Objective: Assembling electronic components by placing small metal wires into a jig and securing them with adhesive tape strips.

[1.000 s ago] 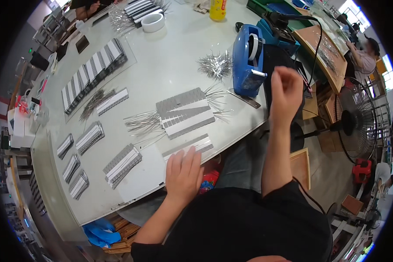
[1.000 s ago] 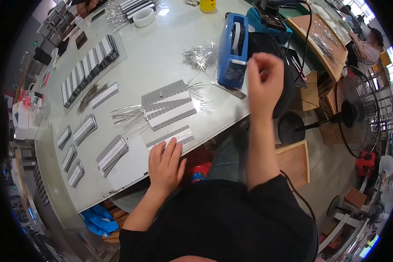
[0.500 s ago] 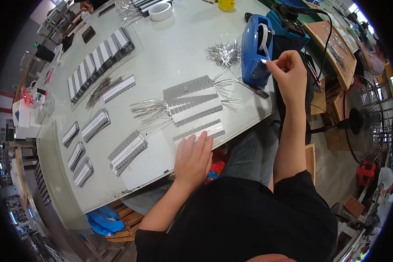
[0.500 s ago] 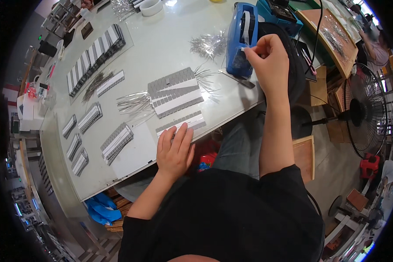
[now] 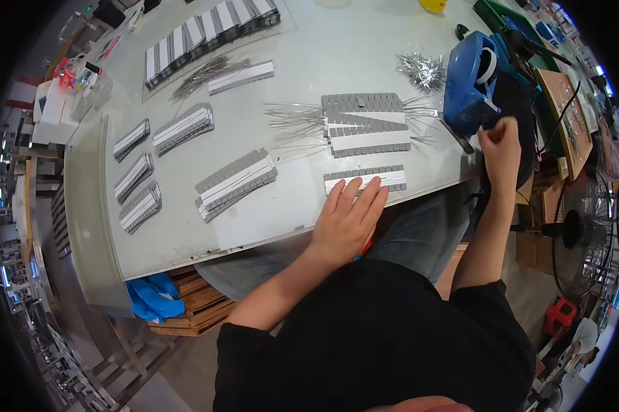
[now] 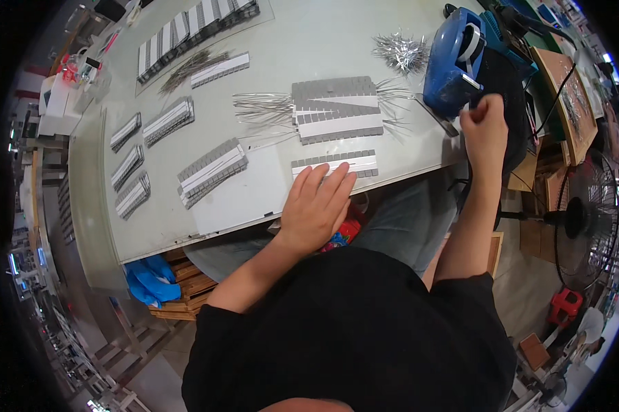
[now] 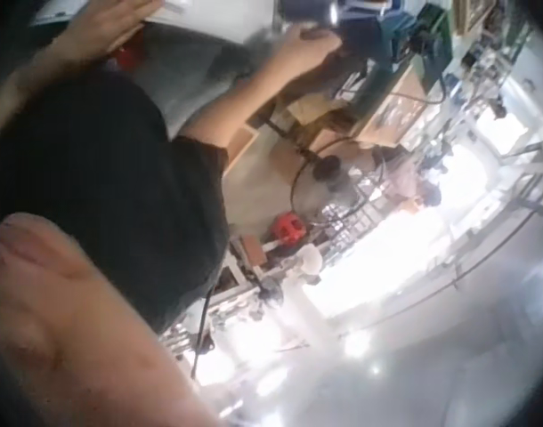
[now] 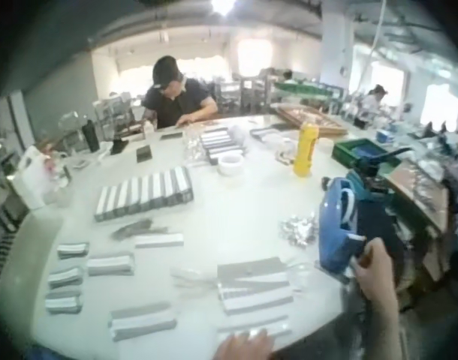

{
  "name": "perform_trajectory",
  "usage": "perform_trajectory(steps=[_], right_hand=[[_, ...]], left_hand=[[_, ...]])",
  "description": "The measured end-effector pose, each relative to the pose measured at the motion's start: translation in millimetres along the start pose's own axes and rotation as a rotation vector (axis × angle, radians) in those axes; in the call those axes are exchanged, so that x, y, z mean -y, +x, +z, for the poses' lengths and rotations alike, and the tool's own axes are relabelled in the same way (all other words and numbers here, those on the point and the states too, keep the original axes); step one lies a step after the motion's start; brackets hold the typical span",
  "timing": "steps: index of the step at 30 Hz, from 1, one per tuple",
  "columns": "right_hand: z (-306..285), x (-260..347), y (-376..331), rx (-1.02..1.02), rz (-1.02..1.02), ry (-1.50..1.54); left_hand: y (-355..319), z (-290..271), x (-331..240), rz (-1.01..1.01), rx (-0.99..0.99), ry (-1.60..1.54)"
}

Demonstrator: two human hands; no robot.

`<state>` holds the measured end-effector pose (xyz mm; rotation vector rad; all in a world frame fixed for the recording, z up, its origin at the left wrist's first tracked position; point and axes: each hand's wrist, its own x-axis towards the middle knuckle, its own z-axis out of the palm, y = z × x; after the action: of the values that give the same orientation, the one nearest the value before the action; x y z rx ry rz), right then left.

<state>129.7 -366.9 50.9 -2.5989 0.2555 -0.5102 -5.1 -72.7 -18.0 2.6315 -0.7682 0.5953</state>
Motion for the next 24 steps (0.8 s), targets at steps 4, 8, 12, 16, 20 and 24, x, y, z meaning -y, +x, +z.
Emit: perform_trajectory(steps=[4,8,12,16,20,24], right_hand=[[3,10,-46,0.404,0.369,1.294],[24,41,-104,0.841,0.410,1.454],[25,48,-103,0.895,0.280,1.190],[23,67,-98,0.784,-0.024,0.858],[27,67,-91,0.858,-0.098,0.745],[27,76,-90,0.760,-0.279,0.646]], left_hand=[[-3,1,2,-0.031,-0.025,0.016],[2,-3,2,-0.033,-0.042,-0.009],[4,-1,1,-0.031,-0.055,-0.016],[1,-3,2,-0.034,-0.053,0.001],[0,-3,2,-0.030,-0.049,-0.032],[0,-1,2,-0.024,-0.091,-0.054]])
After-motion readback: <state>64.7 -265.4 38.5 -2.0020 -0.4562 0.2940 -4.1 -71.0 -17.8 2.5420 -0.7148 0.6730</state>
